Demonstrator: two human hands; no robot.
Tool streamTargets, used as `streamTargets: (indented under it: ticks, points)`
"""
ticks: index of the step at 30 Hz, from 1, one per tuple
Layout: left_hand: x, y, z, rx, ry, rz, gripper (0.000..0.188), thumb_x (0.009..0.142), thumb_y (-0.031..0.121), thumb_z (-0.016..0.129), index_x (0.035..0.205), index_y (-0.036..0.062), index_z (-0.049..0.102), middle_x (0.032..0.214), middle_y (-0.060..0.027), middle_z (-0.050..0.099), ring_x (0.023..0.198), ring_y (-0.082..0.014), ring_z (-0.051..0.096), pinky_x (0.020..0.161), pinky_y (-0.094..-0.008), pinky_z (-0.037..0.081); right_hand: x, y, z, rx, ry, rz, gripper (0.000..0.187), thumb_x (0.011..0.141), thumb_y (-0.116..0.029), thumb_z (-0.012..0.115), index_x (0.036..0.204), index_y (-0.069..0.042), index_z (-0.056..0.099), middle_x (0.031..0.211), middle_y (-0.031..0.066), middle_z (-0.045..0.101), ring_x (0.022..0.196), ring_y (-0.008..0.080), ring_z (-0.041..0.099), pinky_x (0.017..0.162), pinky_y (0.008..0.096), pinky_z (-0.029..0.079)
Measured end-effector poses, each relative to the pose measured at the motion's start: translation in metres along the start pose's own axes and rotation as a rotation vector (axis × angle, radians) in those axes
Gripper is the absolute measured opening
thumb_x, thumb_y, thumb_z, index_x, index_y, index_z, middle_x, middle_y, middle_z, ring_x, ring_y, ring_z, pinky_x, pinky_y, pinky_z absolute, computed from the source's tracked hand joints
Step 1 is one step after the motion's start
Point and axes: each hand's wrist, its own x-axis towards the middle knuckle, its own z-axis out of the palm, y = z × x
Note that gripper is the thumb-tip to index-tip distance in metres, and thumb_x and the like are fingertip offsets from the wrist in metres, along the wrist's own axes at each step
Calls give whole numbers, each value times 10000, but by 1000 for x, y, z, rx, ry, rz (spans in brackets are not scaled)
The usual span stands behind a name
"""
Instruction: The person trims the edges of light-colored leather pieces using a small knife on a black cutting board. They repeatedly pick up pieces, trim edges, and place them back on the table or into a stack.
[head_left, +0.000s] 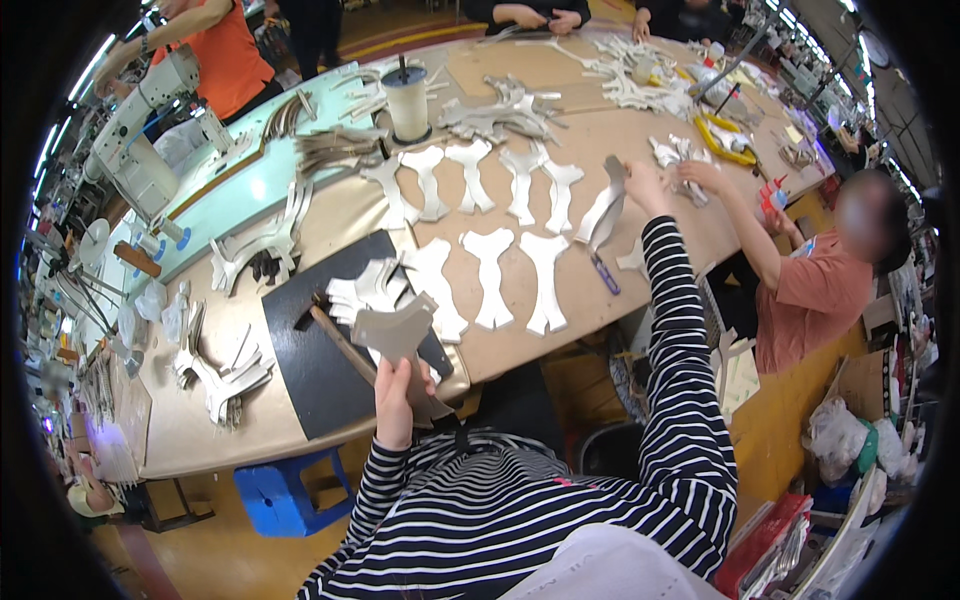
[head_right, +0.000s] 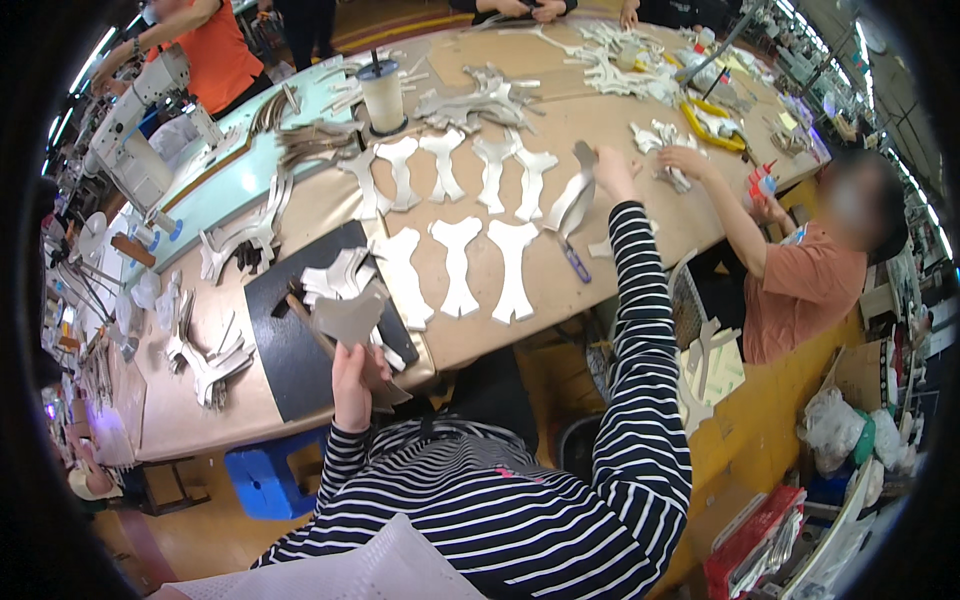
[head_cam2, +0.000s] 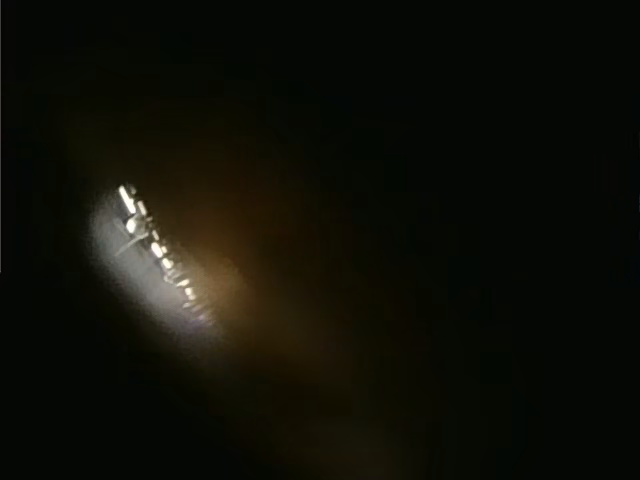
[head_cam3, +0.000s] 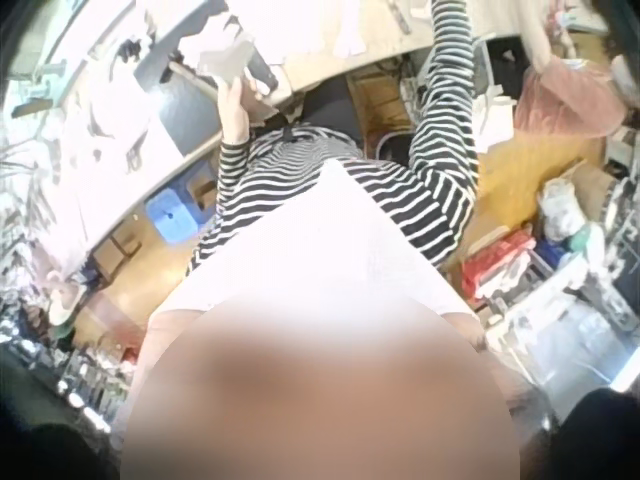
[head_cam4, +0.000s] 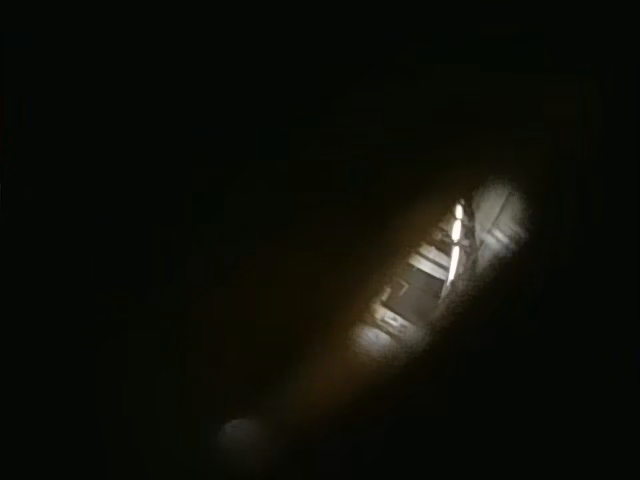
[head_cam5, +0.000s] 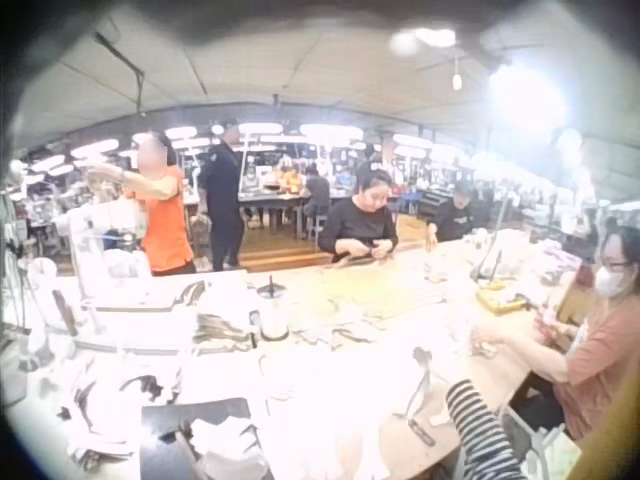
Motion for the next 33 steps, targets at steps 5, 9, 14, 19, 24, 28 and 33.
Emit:
streamTargets:
  ticks: [5, 9, 14, 19, 24, 28, 33]
  points:
    - [-5, -7, -1, 7, -7, -40, 195, 1029, 122, 437, 1193, 20, 469, 936, -57, 548, 816, -149, 556, 783, -303, 472, 26, 11, 51, -72, 369, -35, 404, 854, -169, 609, 1258, -174, 630, 1170, 142, 661, 1119, 297, 611, 1019, 702, 220]
    - [-2, -5, -8, -67, -31, -90, 180, 1037, 141, 422, 1159, 25, 486, 895, -43, 524, 785, -146, 534, 758, -300, 458, -15, 2, 46, 312, 185, -51, 489, 847, -187, 657, 1318, -110, 552, 1329, 154, 542, 1242, 342, 497, 1031, 587, 347]
    - [9, -6, 3, -204, -51, -240, 322, 961, 74, 427, 1277, 26, 470, 912, -66, 542, 792, -159, 524, 760, -317, 475, -171, -15, 78, -123, 227, -111, 465, 813, -92, 686, 1237, 33, 543, 1211, 220, 575, 1147, 413, 518, 946, 427, 449]
    - [36, -42, 56, -123, -257, -506, 374, 945, -16, 437, 1319, -35, 440, 1202, -125, 536, 1051, -214, 580, 983, -357, 477, -260, -15, 109, -5, 333, -54, 336, 832, -80, 625, 1149, 31, 610, 1104, 185, 583, 1039, 356, 542, 900, 428, 464]
    - [86, -94, 127, -43, -444, -688, 173, 929, -1, 512, 1101, 3, 532, 998, -65, 568, 933, -157, 577, 850, -321, 492, -272, -7, 95, 243, 435, 38, 201, 836, -88, 629, 1001, 14, 681, 923, 147, 638, 890, 338, 602, 816, 409, 492]
    - [124, -136, 185, -51, -453, -664, 136, 836, -98, 501, 852, 36, 481, 776, -39, 440, 659, -128, 436, 608, -288, 391, -280, 8, 78, 569, 443, 251, 208, 850, -106, 660, 981, 51, 697, 824, 147, 696, 705, 252, 667, 694, 337, 520]
    - [160, -186, 218, -51, -350, -583, 273, 821, -98, 539, 1081, -20, 568, 898, -59, 572, 725, -127, 518, 656, -281, 434, -320, 27, 60, 866, 531, 415, 240, 909, -88, 649, 1062, 96, 677, 942, 105, 712, 837, 128, 641, 770, 261, 501]
